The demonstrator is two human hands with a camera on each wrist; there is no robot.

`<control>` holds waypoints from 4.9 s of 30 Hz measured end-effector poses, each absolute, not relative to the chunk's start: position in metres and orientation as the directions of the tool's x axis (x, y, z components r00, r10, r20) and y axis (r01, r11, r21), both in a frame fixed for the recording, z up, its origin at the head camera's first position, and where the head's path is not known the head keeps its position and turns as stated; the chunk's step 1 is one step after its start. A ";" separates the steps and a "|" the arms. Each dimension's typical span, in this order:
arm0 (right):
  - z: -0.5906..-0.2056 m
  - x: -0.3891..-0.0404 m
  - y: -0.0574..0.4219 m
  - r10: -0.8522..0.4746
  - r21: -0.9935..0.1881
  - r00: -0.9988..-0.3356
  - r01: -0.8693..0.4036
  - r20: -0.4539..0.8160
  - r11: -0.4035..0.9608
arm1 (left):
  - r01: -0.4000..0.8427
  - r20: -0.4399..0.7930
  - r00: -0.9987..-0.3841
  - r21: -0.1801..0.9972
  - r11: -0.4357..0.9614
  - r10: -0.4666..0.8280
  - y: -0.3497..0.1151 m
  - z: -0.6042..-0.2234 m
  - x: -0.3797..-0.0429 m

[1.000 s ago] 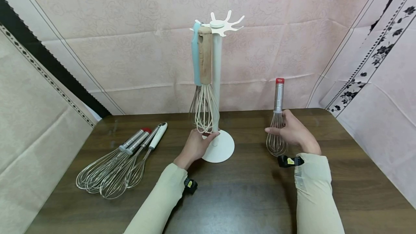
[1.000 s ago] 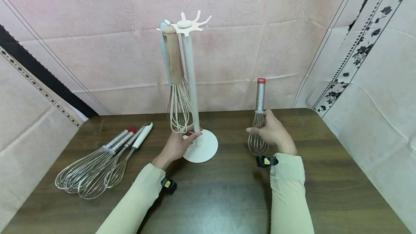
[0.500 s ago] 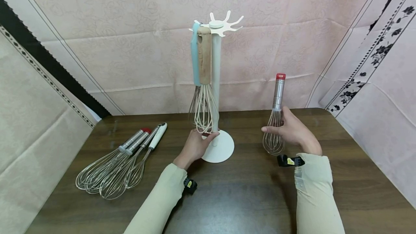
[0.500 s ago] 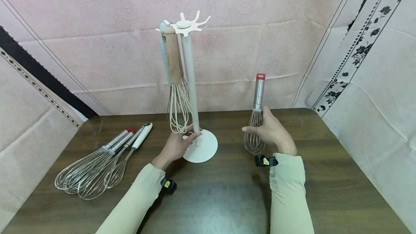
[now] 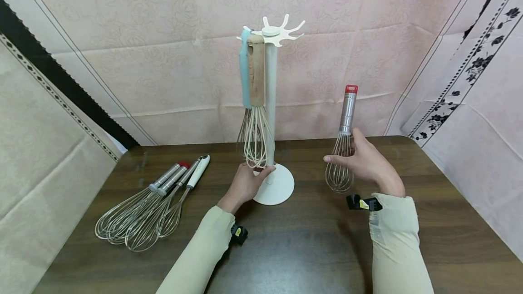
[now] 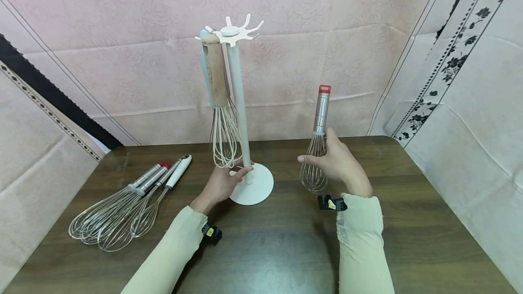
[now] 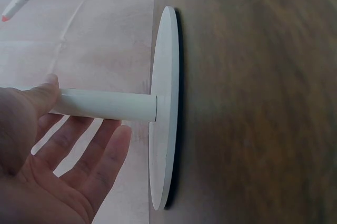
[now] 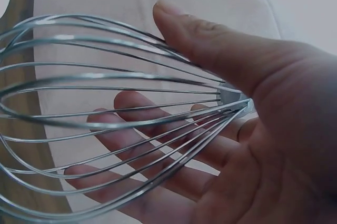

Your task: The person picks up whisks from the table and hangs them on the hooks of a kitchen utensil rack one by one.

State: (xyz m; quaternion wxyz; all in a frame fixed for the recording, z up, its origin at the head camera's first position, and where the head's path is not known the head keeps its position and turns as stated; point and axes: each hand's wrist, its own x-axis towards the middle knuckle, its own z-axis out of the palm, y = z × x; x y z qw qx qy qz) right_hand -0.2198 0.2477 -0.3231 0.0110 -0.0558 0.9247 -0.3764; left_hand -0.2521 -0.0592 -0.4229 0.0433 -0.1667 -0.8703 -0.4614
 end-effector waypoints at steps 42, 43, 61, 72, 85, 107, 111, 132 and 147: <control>-0.285 -0.192 0.199 -0.060 -0.711 -0.940 -0.296 0.337 0.638 | 0.328 0.229 -0.941 0.803 0.498 0.250 -0.059 -0.421 -0.250; -0.284 -0.192 0.198 -0.059 -0.711 -0.936 -0.304 0.347 0.634 | 0.327 0.229 -0.941 0.802 0.500 0.248 -0.059 -0.421 -0.250; -0.275 -0.180 0.185 -0.082 -0.677 -0.861 -0.450 0.502 0.582 | 0.346 0.246 -0.935 0.793 0.502 0.255 -0.059 -0.422 -0.251; -0.275 -0.177 0.177 -0.129 -0.627 -0.772 -0.590 0.622 0.509 | 0.341 0.240 -0.937 0.790 0.509 0.255 -0.059 -0.421 -0.251; -0.278 -0.175 0.158 -0.201 -0.583 -0.700 -0.693 0.686 0.424 | 0.340 0.239 -0.937 0.791 0.508 0.255 -0.059 -0.421 -0.251; -0.284 -0.185 0.136 -0.154 -0.512 -0.659 -0.692 0.737 0.509 | 0.357 0.245 -0.929 0.790 0.498 0.277 -0.059 -0.421 -0.253; -0.287 -0.188 0.133 -0.174 -0.526 -0.678 -0.684 0.714 0.506 | 0.363 0.248 -0.927 0.786 0.501 0.283 -0.060 -0.421 -0.253; -0.304 -0.199 0.112 -0.365 -0.531 -0.684 -0.724 0.631 0.440 | 0.352 0.237 -0.933 0.761 0.544 0.272 -0.060 -0.421 -0.254; -0.317 -0.195 0.087 -0.275 -0.520 -0.742 -0.639 0.611 0.567 | 0.304 0.209 -0.950 0.782 0.544 0.231 -0.063 -0.419 -0.251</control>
